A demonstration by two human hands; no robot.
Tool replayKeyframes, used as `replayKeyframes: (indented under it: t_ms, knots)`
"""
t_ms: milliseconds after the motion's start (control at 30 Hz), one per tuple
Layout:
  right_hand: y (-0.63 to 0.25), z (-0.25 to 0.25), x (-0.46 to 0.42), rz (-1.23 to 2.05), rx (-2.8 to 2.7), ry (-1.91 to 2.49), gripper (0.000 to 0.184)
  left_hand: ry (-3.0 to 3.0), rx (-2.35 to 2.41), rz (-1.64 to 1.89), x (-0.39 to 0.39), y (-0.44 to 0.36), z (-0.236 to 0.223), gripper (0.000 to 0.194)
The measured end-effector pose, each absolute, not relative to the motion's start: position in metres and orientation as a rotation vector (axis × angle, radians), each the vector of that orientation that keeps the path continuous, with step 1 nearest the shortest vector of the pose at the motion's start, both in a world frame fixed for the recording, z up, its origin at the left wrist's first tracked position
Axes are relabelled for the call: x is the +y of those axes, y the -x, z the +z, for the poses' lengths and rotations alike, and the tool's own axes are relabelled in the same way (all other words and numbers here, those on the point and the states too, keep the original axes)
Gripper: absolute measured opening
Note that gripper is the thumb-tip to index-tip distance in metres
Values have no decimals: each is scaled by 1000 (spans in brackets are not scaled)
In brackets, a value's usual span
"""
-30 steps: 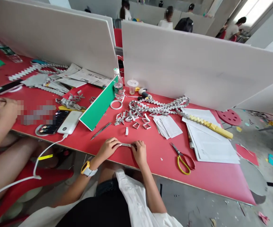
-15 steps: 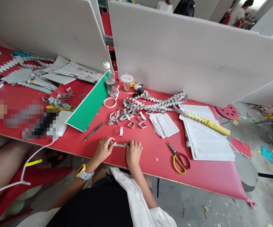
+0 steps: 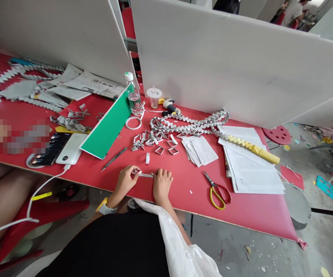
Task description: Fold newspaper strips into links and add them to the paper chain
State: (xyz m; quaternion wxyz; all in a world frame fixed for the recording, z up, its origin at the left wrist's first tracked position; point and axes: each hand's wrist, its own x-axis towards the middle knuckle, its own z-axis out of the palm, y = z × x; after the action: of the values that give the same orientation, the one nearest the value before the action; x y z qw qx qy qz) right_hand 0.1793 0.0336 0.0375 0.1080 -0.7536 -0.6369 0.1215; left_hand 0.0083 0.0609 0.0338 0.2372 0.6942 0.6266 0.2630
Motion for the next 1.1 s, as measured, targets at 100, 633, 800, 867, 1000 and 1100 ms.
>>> replayKeyframes:
  t_ms: [100, 633, 800, 867, 1000, 1100]
  knots:
    - [-180, 35, 34, 341, -1878, 2209, 19, -1860, 1739, 750, 61, -10, 33, 1]
    - [-192, 38, 4, 351, -2309, 1842, 58, -1728, 1846, 856, 59, -12, 28, 12]
    - [-204, 38, -6, 432, -2188, 1992, 54, -1725, 1803, 867, 61, -6, 26, 9]
    - [-205, 37, -6, 453, -2164, 1985, 54, -1739, 1776, 873, 61, -4, 26, 10]
    - [-206, 36, -8, 471, -2115, 2011, 58, -1766, 1731, 886, 60, 0, 26, 14]
    - [-206, 36, -9, 460, -2107, 2034, 60, -1783, 1723, 898, 58, 1, 25, 19]
